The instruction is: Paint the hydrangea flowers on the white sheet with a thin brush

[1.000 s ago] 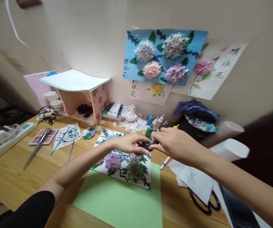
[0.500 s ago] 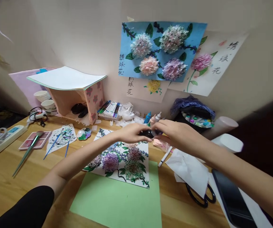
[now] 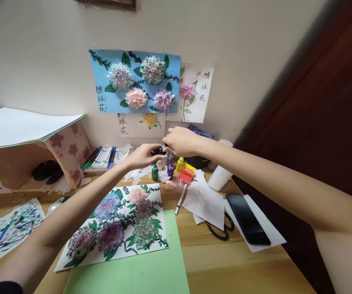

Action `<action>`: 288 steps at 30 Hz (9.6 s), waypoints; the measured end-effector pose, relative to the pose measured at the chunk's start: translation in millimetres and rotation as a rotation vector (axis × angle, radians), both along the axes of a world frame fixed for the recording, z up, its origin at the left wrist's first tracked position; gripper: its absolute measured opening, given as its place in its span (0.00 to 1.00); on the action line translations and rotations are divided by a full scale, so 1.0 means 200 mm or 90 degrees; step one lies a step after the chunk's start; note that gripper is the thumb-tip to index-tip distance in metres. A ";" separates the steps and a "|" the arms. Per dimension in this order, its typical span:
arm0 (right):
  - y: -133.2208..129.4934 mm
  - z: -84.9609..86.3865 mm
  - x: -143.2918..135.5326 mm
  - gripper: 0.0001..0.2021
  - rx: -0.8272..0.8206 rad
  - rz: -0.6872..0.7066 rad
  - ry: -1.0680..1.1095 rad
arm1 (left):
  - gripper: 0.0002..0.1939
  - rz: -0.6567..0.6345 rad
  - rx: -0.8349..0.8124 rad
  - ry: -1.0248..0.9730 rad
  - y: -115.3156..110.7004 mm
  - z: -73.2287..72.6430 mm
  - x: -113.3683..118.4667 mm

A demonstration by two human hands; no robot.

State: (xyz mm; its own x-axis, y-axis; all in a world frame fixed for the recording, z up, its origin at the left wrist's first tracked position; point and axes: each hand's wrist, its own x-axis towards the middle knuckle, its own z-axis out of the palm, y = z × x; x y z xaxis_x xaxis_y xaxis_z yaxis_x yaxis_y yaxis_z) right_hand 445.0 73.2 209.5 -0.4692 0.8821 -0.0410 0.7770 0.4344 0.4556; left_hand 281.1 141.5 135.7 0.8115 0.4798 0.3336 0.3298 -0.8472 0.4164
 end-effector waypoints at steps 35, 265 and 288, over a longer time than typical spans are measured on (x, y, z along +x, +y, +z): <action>0.59 -0.46 0.23 0.15 -0.191 -0.301 -0.037 | 0.13 0.221 0.064 -0.072 -0.01 0.06 -0.76; 0.07 -1.03 -1.81 0.11 -0.400 0.375 0.753 | 0.17 0.732 -0.047 0.141 -0.89 -0.83 -1.93; -0.04 -0.94 -1.71 0.12 -0.321 0.438 0.561 | 0.08 0.879 -0.168 0.122 -0.78 -0.66 -2.04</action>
State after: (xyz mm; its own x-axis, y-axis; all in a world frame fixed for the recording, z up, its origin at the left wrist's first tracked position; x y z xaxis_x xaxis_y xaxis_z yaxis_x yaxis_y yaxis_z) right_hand 102.1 64.7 20.5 -0.8709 0.4165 0.2608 0.2731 0.8514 -0.4479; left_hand -127.0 -14.1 4.0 -0.3317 0.9421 0.0502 0.8844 0.2920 0.3641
